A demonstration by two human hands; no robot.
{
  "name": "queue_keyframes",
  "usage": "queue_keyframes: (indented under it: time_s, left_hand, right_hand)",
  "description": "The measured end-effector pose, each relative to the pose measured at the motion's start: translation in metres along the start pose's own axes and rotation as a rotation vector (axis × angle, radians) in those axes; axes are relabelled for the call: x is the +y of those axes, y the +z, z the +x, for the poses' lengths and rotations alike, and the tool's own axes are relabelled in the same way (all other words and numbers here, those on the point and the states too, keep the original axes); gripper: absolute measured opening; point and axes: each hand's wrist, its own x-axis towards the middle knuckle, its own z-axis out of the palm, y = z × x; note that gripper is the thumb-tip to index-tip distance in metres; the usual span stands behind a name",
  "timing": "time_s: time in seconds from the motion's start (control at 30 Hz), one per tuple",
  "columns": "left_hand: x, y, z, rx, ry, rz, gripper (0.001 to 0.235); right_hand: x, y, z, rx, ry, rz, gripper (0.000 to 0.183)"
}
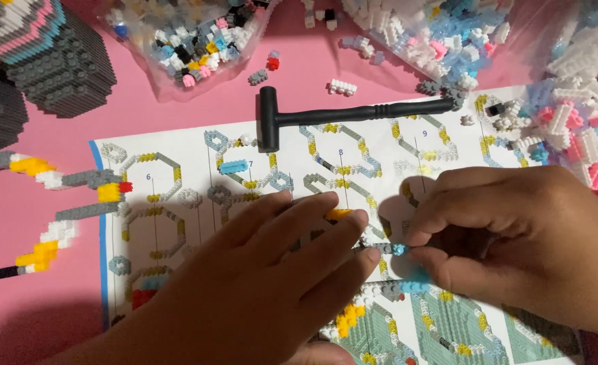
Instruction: Assembling a flat component of a toy robot using small interlocking plastic blocks while following printed instructions.
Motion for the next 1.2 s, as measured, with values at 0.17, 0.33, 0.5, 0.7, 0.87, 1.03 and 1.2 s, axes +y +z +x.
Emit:
queue_keyframes:
  time_s: [0.17, 0.33, 0.5, 0.7, 0.87, 1.03, 1.2]
  left_hand:
    - [-0.001, 0.001, -0.001, 0.01, -0.008, -0.036, 0.066]
    - [-0.001, 0.0, 0.001, 0.028, -0.007, -0.003, 0.065]
    - [-0.001, 0.0, 0.0, 0.022, 0.008, 0.035, 0.07]
    - [0.001, 0.0, 0.001, 0.055, -0.026, -0.02, 0.053]
    - [0.003, 0.001, 0.004, 0.086, -0.052, -0.015, 0.026]
    - [0.001, 0.002, 0.002, 0.046, -0.038, -0.011, 0.052]
    - [0.001, 0.003, 0.002, 0.047, -0.041, 0.002, 0.071]
  right_hand:
    - [-0.001, 0.001, 0.0, 0.025, -0.027, 0.097, 0.007]
    - [0.001, 0.0, 0.002, -0.005, -0.014, 0.049, 0.009]
    - [0.001, 0.004, 0.0, 0.021, -0.047, 0.049, 0.01]
    - [-0.002, 0.004, 0.003, 0.001, -0.053, 0.019, 0.009]
    - [-0.001, 0.003, 0.001, 0.012, -0.021, -0.003, 0.016]
    - [-0.007, 0.004, 0.0, 0.019, -0.21, -0.086, 0.013]
    - [0.005, 0.011, -0.016, -0.149, -0.292, -0.235, 0.01]
